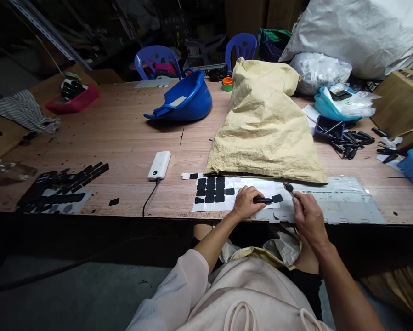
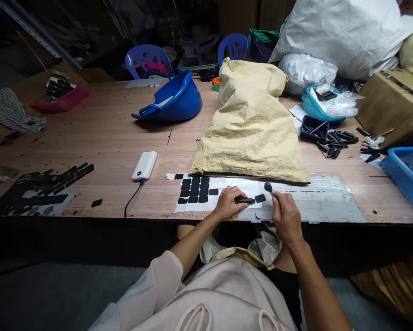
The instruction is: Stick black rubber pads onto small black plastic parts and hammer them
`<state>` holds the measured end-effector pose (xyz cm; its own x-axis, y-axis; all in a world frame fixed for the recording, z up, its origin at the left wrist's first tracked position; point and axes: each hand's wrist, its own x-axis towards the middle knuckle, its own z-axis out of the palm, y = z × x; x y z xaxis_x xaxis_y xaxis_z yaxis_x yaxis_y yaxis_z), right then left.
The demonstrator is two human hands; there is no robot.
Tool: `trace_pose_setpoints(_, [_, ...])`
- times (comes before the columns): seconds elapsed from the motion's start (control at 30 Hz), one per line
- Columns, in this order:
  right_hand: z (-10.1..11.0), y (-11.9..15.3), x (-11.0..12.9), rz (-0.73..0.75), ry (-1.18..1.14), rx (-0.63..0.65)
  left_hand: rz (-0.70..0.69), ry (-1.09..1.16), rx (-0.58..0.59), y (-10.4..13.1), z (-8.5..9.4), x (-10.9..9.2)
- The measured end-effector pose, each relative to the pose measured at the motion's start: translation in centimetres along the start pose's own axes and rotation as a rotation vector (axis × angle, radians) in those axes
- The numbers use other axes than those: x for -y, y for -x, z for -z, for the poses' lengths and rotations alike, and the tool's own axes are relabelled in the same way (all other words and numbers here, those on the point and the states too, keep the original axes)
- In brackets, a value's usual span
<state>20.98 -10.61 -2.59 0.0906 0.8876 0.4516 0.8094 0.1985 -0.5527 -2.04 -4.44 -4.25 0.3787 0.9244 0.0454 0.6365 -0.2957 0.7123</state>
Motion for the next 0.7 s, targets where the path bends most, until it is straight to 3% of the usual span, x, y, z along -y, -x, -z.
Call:
trace_pose_setpoints(0.1, [-0.4,1.9,2.8,0.035,-0.140,0.098,-0.005,0.018,-0.015,0.2,-0.2,-0.1])
trace_pose_setpoints(0.23, [-1.0,3.5,4.5,0.067,-0.117,0.131,-0.009,0.040,-0.062,0.4,-0.5,-0.1])
trace_pose_setpoints(0.43, [-1.1,3.7,5.4,0.093,-0.117,0.057,-0.015,0.033,-0.049,0.3,-0.4,-0.1])
trace_pose_setpoints(0.7, [-0.8,3.5,4.9,0.099,-0.061,0.069,-0.038,0.046,-0.044,0.2,-0.5,-0.1])
